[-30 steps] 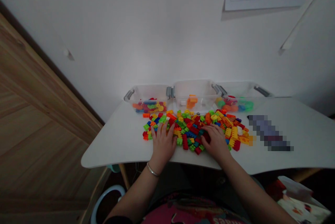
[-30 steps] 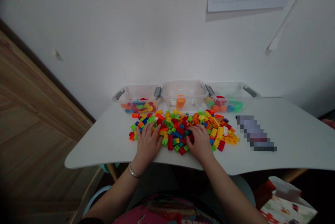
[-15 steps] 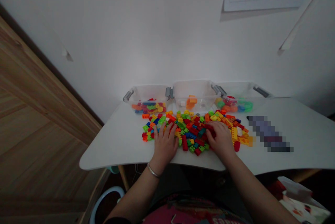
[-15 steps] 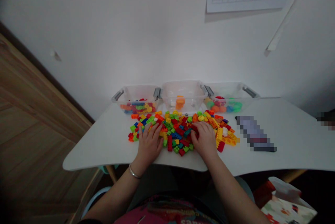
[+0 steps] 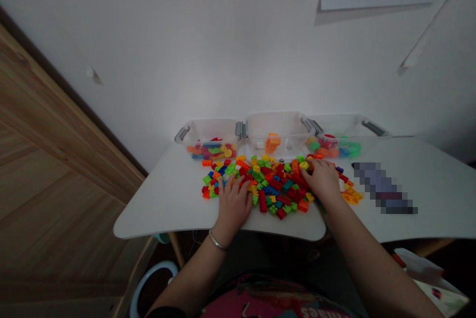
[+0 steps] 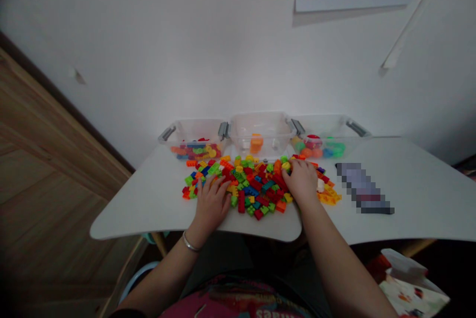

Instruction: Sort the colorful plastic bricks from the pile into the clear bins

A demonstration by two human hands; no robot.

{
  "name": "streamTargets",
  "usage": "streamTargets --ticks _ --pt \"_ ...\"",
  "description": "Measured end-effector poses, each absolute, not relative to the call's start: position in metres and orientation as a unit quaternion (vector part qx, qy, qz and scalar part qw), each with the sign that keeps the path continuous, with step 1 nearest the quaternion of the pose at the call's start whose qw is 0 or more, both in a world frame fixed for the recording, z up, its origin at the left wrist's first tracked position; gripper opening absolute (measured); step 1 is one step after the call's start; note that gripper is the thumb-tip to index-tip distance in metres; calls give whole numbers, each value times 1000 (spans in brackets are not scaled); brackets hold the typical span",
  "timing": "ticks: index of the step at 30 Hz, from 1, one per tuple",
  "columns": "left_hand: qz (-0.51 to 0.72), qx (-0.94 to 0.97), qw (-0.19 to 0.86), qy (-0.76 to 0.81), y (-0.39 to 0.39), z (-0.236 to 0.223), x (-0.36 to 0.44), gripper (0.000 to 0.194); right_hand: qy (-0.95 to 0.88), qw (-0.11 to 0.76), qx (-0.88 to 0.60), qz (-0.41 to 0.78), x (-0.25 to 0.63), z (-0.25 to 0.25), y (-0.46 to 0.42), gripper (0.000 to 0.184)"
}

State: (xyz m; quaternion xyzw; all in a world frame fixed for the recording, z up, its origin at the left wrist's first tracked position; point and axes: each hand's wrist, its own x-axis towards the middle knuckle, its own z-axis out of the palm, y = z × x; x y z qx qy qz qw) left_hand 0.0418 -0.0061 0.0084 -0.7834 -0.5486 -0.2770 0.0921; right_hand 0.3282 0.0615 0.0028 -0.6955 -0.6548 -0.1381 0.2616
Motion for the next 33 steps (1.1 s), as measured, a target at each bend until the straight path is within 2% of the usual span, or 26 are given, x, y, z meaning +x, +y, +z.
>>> streamTargets --ticks 5,11,15,18,22,27,30,33 --pt "-278 -784 90 -548 -6 8 42 32 -652 274 -691 -147 326 6 63 33" --pt "-284 -783 85 -547 -6 8 41 32 -634 398 -654 -108 310 21 50 32" --pt "-323 -781 71 -530 -10 15 41 34 -671 469 -571 -56 281 30 30 30" --pt "-377 -777 -9 -504 -15 22 44 35 -717 487 -498 -27 254 31 12 24" --pt "-423 -746 -207 -470 -16 28 53 34 -763 494 -416 -6 229 25 -3 20" --pt "-475 -641 -409 -443 -10 25 62 21 -770 497 -399 -17 226 20 -5 23" --pt "-511 -594 -447 -431 -8 24 64 19 -779 477 -404 -52 230 21 -6 27" --pt "-557 -557 -429 -441 -1 31 56 27 -784 463 -400 -100 233 20 -9 37"
